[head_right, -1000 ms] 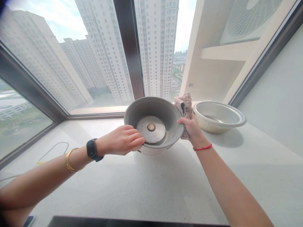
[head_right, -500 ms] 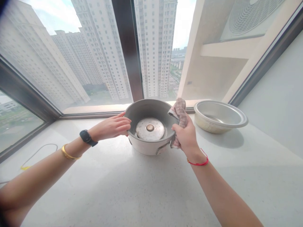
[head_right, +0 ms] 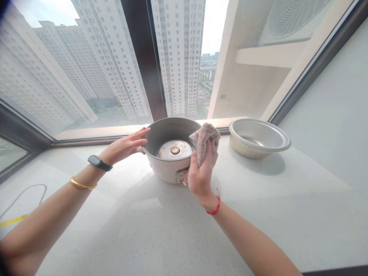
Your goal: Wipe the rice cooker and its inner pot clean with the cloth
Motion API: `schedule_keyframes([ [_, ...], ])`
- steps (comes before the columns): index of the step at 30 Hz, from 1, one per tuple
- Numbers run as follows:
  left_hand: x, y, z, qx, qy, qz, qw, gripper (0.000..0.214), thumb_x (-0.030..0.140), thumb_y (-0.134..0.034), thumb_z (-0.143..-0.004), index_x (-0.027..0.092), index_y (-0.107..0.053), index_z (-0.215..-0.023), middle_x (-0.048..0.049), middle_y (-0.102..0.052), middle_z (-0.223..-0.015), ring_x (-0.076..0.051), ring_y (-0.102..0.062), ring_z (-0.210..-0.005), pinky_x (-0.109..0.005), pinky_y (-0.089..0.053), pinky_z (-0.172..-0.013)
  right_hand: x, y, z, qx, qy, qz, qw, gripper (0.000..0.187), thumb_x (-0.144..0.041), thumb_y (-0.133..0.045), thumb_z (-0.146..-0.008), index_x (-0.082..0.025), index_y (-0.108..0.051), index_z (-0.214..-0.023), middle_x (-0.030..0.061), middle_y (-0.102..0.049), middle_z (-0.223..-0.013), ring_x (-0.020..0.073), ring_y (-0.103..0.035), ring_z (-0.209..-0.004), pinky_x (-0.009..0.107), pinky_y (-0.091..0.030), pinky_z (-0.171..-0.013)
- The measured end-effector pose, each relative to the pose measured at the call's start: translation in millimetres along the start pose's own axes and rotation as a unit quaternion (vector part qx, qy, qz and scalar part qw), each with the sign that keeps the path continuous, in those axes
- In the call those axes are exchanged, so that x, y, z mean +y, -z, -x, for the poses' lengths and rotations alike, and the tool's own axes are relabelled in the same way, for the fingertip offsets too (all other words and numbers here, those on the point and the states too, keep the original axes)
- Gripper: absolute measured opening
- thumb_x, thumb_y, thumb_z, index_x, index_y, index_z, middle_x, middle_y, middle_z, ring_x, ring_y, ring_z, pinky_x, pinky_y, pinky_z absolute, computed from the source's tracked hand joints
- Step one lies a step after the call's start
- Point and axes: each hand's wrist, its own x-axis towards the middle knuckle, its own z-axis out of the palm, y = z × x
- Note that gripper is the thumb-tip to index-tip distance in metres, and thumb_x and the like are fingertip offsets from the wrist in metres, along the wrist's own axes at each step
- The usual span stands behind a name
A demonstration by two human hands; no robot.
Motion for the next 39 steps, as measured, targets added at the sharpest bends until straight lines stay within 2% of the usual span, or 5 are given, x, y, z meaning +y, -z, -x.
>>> schedule_keyframes([
  [14,-2,-5.0,6,0.081,0.142,0.147,0.976,0.054,0.034,-0.068,-0.085,0.028,-0.057,-0.138,-0.0127,-0.034,-0.162,-0.037,-0.036,-0.145,-0.058,-0.033,-0.115,40,1,80,-0.447,0.236,0.125,0.854,0.058,-0.014,-0.049,-0.089,-0.033,-0.053,-0.143,0.0018,-0.054,-0.149,0.0299,-0.041,-0.140,0.055,-0.029,-0.116],
  [25,80,-28.0,-22,0.283,0.459,0.455,0.709,0.099,0.038,-0.078,-0.074,0.036,-0.022,-0.155,-0.0085,-0.024,-0.164,-0.036,-0.023,-0.150,-0.051,-0.036,-0.110,45,101,84,-0.591,0.058,0.040,0.803,0.068,-0.054,-0.065,-0.084,-0.038,-0.048,-0.148,0.0038,-0.033,-0.163,0.0419,-0.014,-0.152,0.070,-0.003,-0.117],
  [29,86,-33.7,-37,0.262,0.482,0.535,0.642,0.095,0.024,-0.067,-0.071,0.039,-0.022,-0.154,-0.0077,-0.058,-0.132,-0.032,-0.050,-0.128,-0.043,-0.048,-0.084,74,110,37,-0.275,-0.216,-0.101,0.932,0.021,-0.046,-0.073,-0.076,-0.027,-0.076,-0.086,0.0070,-0.069,-0.122,0.0347,-0.056,-0.125,0.059,-0.031,-0.114],
  [32,81,-33.1,-40,0.269,0.484,0.546,0.629,0.095,0.021,-0.064,-0.068,0.037,-0.024,-0.153,-0.0052,-0.063,-0.114,-0.028,-0.054,-0.118,-0.033,-0.045,-0.073,121,124,-25,0.106,-0.395,-0.104,0.907,0.020,-0.037,-0.067,-0.075,-0.025,-0.059,-0.090,0.0033,-0.060,-0.102,0.0243,-0.060,-0.102,0.050,-0.050,-0.095],
  [39,67,-23.0,-37,0.304,0.461,0.580,0.599,0.086,0.011,-0.062,-0.058,0.032,-0.044,-0.140,-0.0028,-0.059,-0.100,-0.022,-0.055,-0.095,-0.025,-0.040,-0.060,186,153,-103,0.171,-0.498,-0.186,0.830,0.020,-0.013,-0.057,-0.075,-0.025,-0.041,-0.071,0.0003,-0.046,-0.079,0.0167,-0.051,-0.068,0.038,-0.052,-0.060],
])
